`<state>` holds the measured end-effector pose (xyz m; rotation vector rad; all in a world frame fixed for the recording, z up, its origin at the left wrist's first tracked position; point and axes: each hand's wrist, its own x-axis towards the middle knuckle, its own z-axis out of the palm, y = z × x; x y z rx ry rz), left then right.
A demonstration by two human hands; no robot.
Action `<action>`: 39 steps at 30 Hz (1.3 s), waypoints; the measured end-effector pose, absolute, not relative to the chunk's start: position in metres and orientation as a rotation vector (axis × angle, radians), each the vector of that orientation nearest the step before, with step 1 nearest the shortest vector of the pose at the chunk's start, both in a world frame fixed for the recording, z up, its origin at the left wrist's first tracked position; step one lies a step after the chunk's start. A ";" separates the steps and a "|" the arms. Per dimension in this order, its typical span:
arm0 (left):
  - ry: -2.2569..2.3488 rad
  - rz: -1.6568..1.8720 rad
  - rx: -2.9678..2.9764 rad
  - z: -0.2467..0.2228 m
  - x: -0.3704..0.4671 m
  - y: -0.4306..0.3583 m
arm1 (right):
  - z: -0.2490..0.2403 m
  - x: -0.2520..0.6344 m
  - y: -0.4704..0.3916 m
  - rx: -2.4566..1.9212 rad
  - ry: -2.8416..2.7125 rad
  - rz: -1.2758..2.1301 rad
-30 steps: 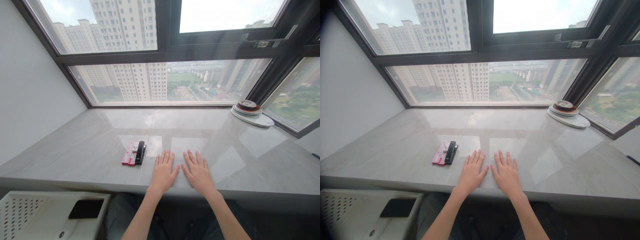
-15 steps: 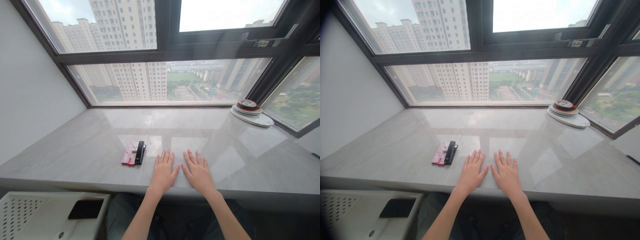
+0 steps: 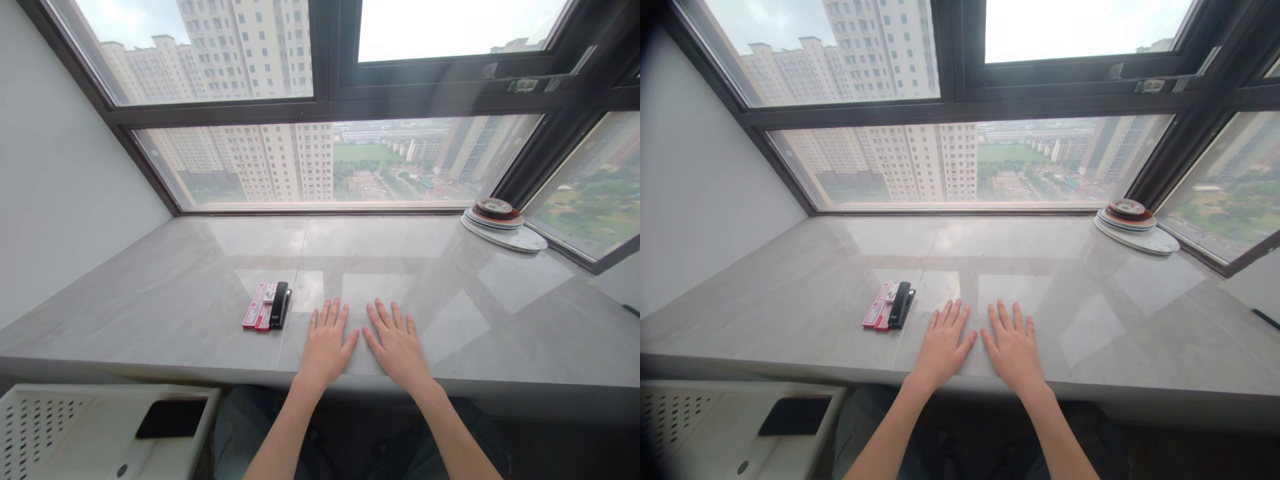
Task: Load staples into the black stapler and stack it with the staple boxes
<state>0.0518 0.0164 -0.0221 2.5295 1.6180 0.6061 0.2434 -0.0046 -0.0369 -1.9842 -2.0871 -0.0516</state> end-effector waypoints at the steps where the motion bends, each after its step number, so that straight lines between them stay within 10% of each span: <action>1: 1.614 0.608 2.528 -0.023 0.052 0.017 | -0.037 0.244 -0.005 -1.978 -2.085 -0.049; 16: 1.555 0.621 2.542 -0.024 0.046 0.017 | -0.015 0.236 0.009 -1.996 -1.928 0.160; 29: 1.480 0.776 2.562 -0.044 0.042 0.018 | 0.038 0.037 0.095 -1.654 -2.056 0.529; 39: 1.466 0.964 2.197 -0.003 0.033 0.004 | 0.045 0.160 0.096 -1.578 -2.194 0.401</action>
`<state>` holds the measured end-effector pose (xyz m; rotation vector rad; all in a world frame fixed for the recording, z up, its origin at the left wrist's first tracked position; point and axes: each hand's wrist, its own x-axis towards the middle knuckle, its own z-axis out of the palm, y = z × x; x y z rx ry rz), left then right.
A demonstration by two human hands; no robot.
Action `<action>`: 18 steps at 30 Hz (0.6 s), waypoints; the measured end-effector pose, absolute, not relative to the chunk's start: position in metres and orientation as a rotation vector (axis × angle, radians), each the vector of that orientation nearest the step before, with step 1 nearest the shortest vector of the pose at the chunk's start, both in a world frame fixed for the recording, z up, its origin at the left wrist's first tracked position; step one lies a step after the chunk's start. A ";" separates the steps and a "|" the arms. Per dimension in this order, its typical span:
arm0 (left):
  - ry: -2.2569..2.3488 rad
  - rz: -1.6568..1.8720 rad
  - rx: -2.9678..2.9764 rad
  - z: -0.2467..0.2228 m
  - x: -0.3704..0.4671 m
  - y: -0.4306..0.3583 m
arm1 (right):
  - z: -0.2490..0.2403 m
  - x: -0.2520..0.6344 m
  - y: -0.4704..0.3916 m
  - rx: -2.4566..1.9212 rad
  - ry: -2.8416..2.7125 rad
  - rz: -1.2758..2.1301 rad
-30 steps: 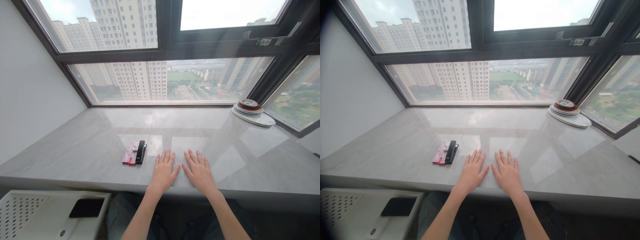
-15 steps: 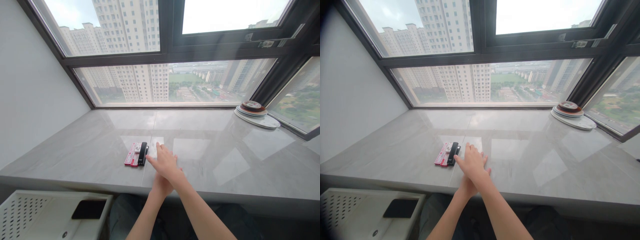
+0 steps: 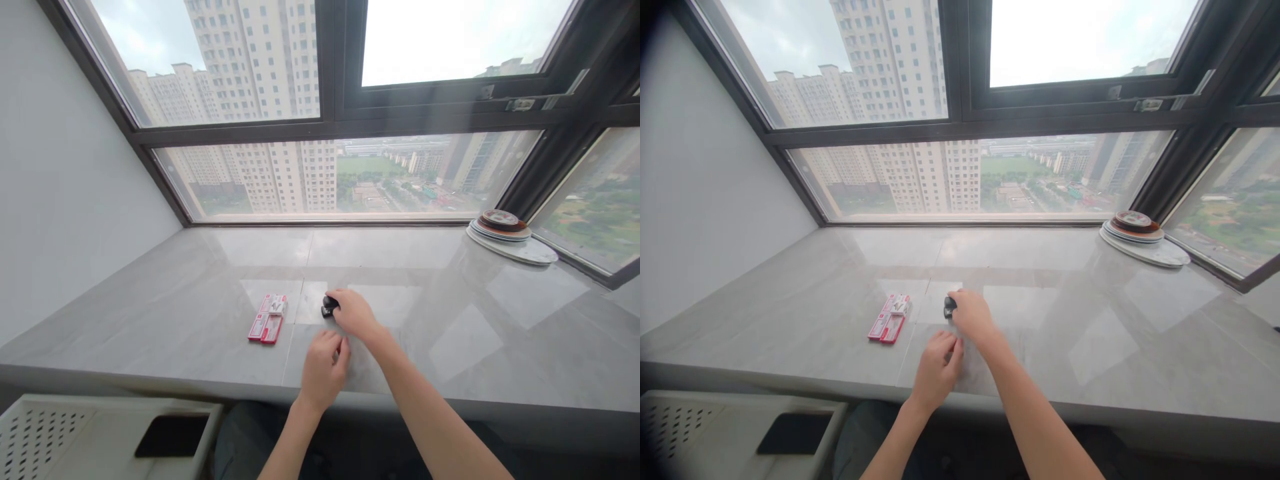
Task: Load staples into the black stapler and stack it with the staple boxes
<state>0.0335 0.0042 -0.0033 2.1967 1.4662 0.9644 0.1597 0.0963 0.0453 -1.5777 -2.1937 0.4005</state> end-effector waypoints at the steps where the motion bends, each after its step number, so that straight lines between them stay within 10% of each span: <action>1: 1.545 0.978 2.164 0.000 0.035 0.004 | 0.043 0.175 0.090 -1.573 -2.175 0.389; 10: 1.547 0.749 2.434 -0.001 0.048 0.007 | 0.019 0.182 0.054 -1.621 -1.678 0.272; 18: 1.699 0.773 2.354 -0.015 0.050 0.013 | 0.011 0.221 0.075 -1.178 -0.688 0.852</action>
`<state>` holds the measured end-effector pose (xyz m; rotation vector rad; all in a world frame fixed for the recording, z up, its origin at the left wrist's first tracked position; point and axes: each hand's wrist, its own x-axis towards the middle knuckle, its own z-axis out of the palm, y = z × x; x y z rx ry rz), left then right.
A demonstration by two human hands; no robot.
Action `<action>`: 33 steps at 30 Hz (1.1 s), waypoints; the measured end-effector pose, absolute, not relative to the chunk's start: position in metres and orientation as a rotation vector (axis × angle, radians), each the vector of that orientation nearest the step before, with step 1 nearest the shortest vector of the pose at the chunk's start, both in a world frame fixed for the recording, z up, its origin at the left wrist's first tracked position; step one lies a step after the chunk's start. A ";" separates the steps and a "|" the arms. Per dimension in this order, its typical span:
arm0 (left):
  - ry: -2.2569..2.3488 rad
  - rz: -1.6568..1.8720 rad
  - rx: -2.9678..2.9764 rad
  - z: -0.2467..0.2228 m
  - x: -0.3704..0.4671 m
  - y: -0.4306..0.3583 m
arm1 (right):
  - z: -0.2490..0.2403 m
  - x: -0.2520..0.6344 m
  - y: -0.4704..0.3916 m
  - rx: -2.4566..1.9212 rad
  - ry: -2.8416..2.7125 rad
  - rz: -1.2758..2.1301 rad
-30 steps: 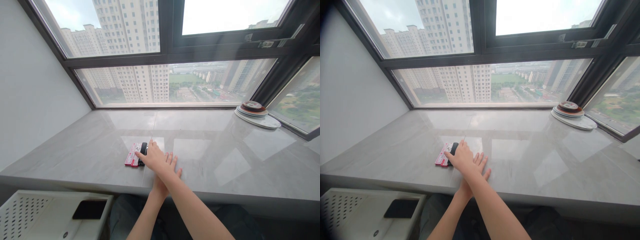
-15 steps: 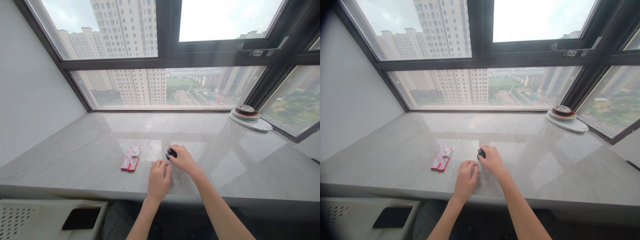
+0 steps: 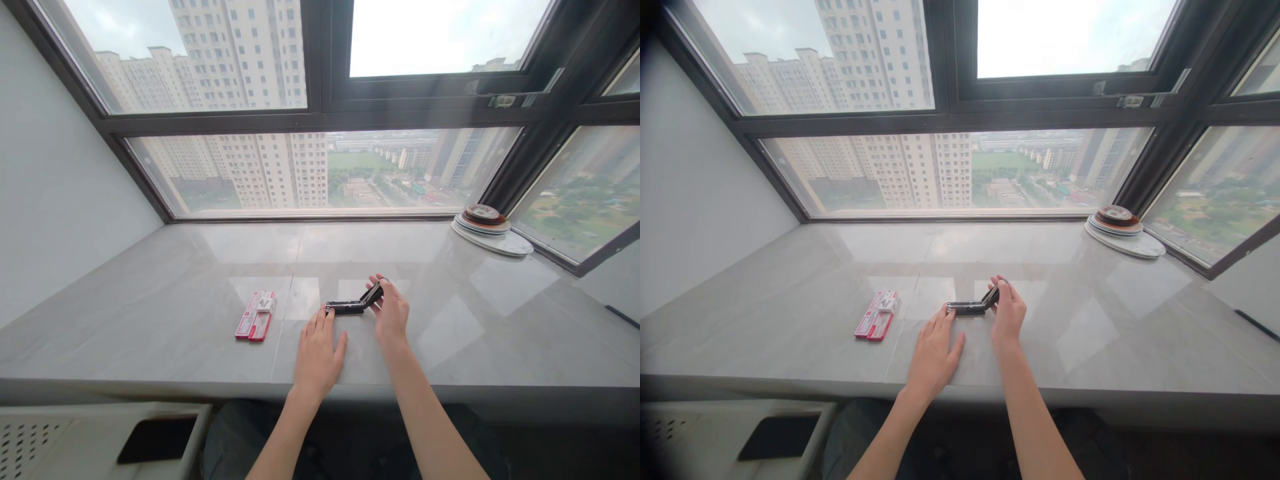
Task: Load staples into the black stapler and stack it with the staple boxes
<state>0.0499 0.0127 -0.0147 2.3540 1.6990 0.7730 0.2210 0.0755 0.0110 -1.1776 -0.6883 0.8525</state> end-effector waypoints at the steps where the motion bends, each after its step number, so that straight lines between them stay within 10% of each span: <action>1: 1.702 0.778 2.348 -0.016 0.051 0.013 | 0.006 0.229 0.075 -1.117 -0.583 0.919; 15: 2.505 0.894 1.939 0.000 -0.039 -0.009 | -0.021 0.260 -0.011 -1.155 -0.661 1.193; 33: 1.259 0.847 2.214 0.000 0.033 0.018 | 0.002 0.287 0.017 -1.673 -1.559 1.270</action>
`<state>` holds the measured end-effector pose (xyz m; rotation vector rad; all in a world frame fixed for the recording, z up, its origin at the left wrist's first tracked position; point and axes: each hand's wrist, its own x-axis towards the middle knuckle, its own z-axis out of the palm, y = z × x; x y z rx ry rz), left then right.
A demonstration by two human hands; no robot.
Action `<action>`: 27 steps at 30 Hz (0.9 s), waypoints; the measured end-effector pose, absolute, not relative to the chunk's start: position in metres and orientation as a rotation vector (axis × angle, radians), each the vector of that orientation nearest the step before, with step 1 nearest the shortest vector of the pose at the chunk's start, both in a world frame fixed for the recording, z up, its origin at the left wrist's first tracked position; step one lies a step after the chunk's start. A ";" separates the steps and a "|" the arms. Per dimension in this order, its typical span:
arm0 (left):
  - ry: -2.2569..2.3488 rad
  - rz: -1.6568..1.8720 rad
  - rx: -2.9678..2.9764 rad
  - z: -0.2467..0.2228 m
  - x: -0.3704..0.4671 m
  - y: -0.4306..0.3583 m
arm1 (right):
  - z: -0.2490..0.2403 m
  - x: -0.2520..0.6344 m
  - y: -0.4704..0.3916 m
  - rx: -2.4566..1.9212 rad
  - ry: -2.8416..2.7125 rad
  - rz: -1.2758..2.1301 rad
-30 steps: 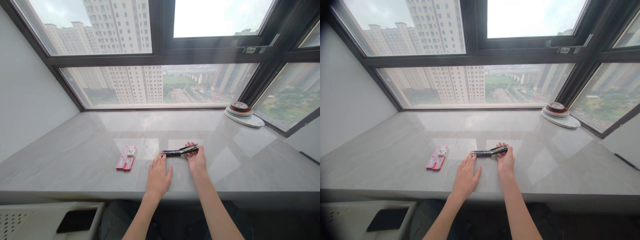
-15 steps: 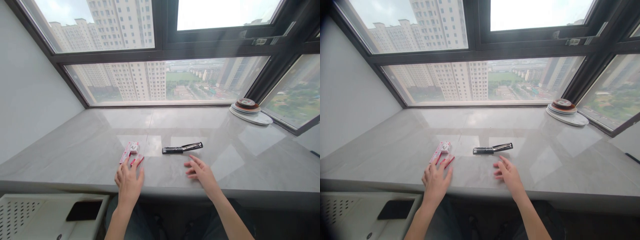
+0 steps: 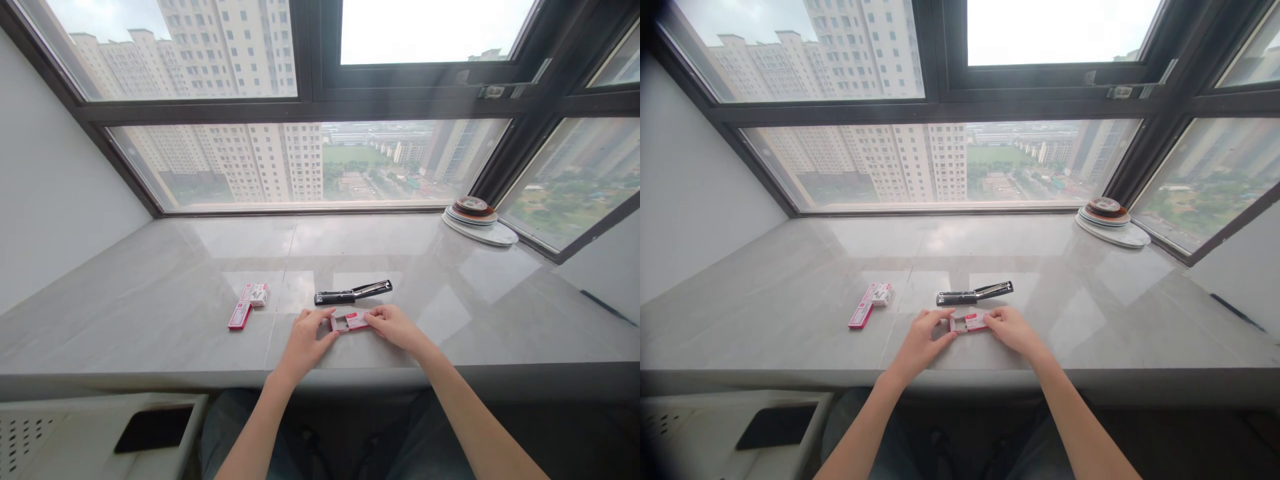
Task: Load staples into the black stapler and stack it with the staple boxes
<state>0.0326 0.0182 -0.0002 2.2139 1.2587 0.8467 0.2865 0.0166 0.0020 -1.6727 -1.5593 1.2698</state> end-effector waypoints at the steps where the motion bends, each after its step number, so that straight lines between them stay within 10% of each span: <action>1: 1.264 0.855 2.204 -0.001 0.031 0.018 | 0.003 0.294 0.015 -1.714 -1.590 1.234; 14: 1.280 0.880 2.211 0.000 0.030 0.014 | 0.049 0.233 0.042 -1.750 -2.451 0.198; 27: 1.263 0.951 2.103 -0.005 0.026 0.015 | 0.031 0.281 0.042 -1.392 -2.176 0.639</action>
